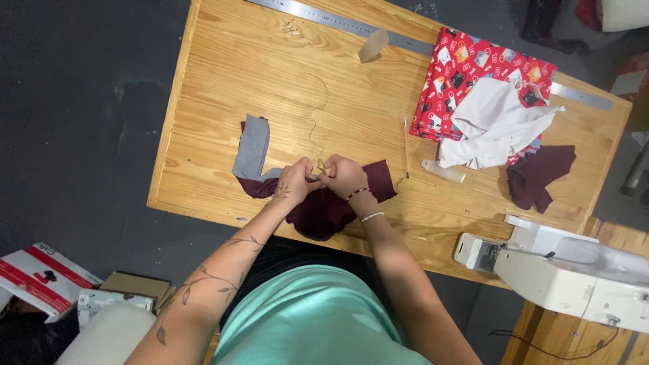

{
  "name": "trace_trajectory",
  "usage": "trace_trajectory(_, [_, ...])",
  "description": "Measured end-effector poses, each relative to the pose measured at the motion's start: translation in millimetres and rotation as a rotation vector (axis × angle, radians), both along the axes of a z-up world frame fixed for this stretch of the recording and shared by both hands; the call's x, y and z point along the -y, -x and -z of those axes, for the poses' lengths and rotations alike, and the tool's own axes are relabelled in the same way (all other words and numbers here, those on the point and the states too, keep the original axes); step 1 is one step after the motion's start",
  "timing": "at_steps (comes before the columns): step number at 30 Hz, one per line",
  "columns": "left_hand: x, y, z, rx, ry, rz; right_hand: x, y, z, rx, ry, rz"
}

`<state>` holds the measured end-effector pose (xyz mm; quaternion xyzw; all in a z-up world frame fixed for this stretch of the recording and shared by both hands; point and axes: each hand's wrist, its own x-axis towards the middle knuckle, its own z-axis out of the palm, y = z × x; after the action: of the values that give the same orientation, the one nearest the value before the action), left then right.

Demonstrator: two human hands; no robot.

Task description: Aligning and pinning two pieces of fabric together along a curved edge to prepare for sewing.

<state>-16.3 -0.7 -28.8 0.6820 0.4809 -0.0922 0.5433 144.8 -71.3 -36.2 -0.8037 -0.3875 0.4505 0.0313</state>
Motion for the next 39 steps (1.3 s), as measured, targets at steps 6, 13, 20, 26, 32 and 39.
trace_trajectory(6, [-5.0, -7.8, 0.4, -0.053, -0.015, 0.030, -3.0, 13.9, 8.3, 0.165, -0.047, -0.180])
trace_trajectory(13, [-4.3, -7.5, 1.8, -0.054, -0.015, 0.022, -6.9, 3.3, 9.9, -0.083, -0.120, 0.146])
trace_trajectory(20, [-6.4, -6.8, 2.9, -0.076, -0.016, 0.031, -24.3, -25.3, 48.0, -0.569, -0.276, 0.618])
trace_trajectory(26, [-7.5, -8.4, 2.5, -0.073, -0.023, 0.035, -70.1, -33.6, -3.9, -0.050, -0.350, 0.340])
trace_trajectory(32, [-7.1, -6.8, 3.9, -0.017, -0.036, 0.032, -92.8, -62.7, 25.7, -0.252, -0.592, 0.545])
trace_trajectory(39, [-7.2, -3.8, 5.8, 0.015, -0.080, 0.045, -78.6, -64.4, -10.5, 0.149, -0.566, 0.341])
